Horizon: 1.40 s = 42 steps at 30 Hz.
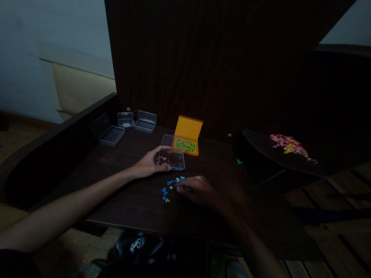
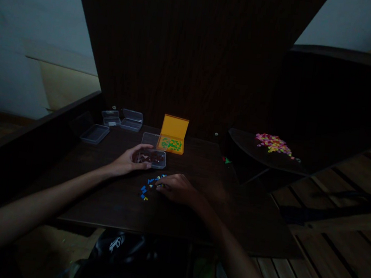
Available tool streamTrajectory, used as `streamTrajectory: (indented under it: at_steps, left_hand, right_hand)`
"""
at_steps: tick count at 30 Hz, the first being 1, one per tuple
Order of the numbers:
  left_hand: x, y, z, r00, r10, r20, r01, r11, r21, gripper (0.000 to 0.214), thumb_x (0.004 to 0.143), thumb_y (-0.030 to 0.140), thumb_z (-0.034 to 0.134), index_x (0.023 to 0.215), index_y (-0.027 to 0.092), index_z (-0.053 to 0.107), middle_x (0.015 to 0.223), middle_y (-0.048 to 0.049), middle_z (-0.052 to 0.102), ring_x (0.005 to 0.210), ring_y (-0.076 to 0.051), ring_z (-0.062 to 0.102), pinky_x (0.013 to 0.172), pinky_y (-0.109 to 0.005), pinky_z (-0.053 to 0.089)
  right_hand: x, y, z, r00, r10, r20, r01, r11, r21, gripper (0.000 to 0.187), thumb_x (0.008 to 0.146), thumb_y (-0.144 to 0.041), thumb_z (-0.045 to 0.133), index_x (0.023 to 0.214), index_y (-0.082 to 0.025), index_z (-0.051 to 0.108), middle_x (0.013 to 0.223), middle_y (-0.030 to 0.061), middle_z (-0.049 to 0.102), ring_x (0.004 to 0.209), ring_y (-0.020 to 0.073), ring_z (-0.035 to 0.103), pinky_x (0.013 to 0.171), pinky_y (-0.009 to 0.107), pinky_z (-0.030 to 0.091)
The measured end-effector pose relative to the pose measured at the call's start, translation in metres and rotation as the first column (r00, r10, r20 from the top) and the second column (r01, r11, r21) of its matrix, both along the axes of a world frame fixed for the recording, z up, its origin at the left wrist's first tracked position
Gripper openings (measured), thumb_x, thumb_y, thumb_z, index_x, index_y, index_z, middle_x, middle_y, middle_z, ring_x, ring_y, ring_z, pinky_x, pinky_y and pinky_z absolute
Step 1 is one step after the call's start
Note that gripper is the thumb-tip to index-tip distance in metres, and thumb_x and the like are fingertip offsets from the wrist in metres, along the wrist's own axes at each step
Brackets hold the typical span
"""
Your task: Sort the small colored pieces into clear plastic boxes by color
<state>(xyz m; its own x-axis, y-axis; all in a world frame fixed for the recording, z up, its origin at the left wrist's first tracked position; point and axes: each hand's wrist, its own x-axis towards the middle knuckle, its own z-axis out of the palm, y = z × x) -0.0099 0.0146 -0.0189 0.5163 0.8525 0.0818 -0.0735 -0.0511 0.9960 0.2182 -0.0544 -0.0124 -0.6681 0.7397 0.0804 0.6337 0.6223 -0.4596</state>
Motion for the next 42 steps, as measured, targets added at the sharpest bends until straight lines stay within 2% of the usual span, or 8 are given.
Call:
streamTrajectory:
  at_steps: [4, 15, 21, 29, 37, 42]
  left_hand:
    - [0.000, 0.000, -0.001, 1.000, -0.002, 0.026, 0.002, 1.000, -0.008, 0.070, 0.063, 0.022, 0.080, 0.124, 0.017, 0.046, 0.123, -0.0126, 0.060, 0.104, -0.022, 0.063, 0.099, -0.046, 0.045]
    - [0.001, -0.003, 0.005, 1.000, -0.003, 0.024, 0.003, 1.000, -0.018, 0.069, 0.063, 0.019, 0.080, 0.123, 0.018, 0.047, 0.116, -0.0099, 0.064, 0.106, -0.022, 0.062, 0.100, -0.046, 0.045]
    - [0.001, -0.003, 0.005, 1.000, -0.011, 0.025, 0.012, 1.000, -0.011, 0.068, 0.063, 0.018, 0.079, 0.123, 0.018, 0.047, 0.116, -0.0099, 0.064, 0.105, -0.022, 0.063, 0.100, -0.046, 0.045]
    - [0.001, -0.002, 0.003, 1.000, -0.014, 0.028, 0.014, 1.000, -0.001, 0.067, 0.064, 0.019, 0.079, 0.123, 0.018, 0.047, 0.123, -0.0119, 0.061, 0.107, -0.022, 0.062, 0.101, -0.046, 0.045]
    - [0.001, -0.001, 0.003, 0.999, -0.021, 0.039, 0.022, 1.000, -0.018, 0.068, 0.063, 0.019, 0.079, 0.123, 0.017, 0.046, 0.121, -0.0113, 0.062, 0.108, -0.023, 0.062, 0.101, -0.046, 0.045]
    - [0.001, -0.002, 0.003, 0.999, -0.013, 0.036, 0.014, 1.000, -0.019, 0.069, 0.063, 0.019, 0.080, 0.124, 0.018, 0.046, 0.120, -0.0114, 0.062, 0.105, -0.022, 0.063, 0.100, -0.046, 0.045]
  right_hand:
    - [-0.003, 0.001, 0.000, 1.000, -0.012, 0.028, 0.012, 1.000, 0.014, 0.027, 0.091, -0.030, 0.053, 0.112, -0.022, 0.067, 0.098, 0.0047, 0.073, 0.081, 0.0151, 0.066, 0.074, 0.024, 0.045]
    - [0.003, -0.006, -0.005, 1.000, -0.006, 0.031, 0.004, 0.998, 0.068, 0.020, 0.089, -0.023, 0.054, 0.103, -0.021, 0.068, 0.095, 0.0043, 0.073, 0.081, 0.0155, 0.068, 0.073, 0.024, 0.045]
    - [0.009, -0.004, -0.007, 1.000, -0.010, -0.029, 0.012, 0.997, 0.070, 0.021, 0.089, -0.020, 0.053, 0.102, -0.020, 0.069, 0.098, 0.0047, 0.074, 0.088, 0.0168, 0.069, 0.079, 0.026, 0.048]
    - [0.006, 0.002, -0.006, 0.999, -0.049, 0.022, 0.047, 0.997, 0.054, 0.027, 0.088, -0.016, 0.050, 0.108, -0.021, 0.067, 0.106, 0.0045, 0.072, 0.095, 0.0179, 0.068, 0.085, 0.028, 0.048]
    - [0.005, -0.002, -0.012, 1.000, -0.027, -0.009, 0.028, 0.994, 0.102, 0.021, 0.087, -0.018, 0.052, 0.101, -0.022, 0.068, 0.094, 0.0024, 0.074, 0.081, 0.0150, 0.068, 0.075, 0.024, 0.047]
    - [0.003, -0.007, -0.010, 0.999, -0.033, 0.000, 0.033, 0.997, 0.063, 0.014, 0.086, -0.021, 0.056, 0.094, -0.022, 0.068, 0.083, 0.0001, 0.072, 0.070, 0.0126, 0.064, 0.069, 0.023, 0.043]
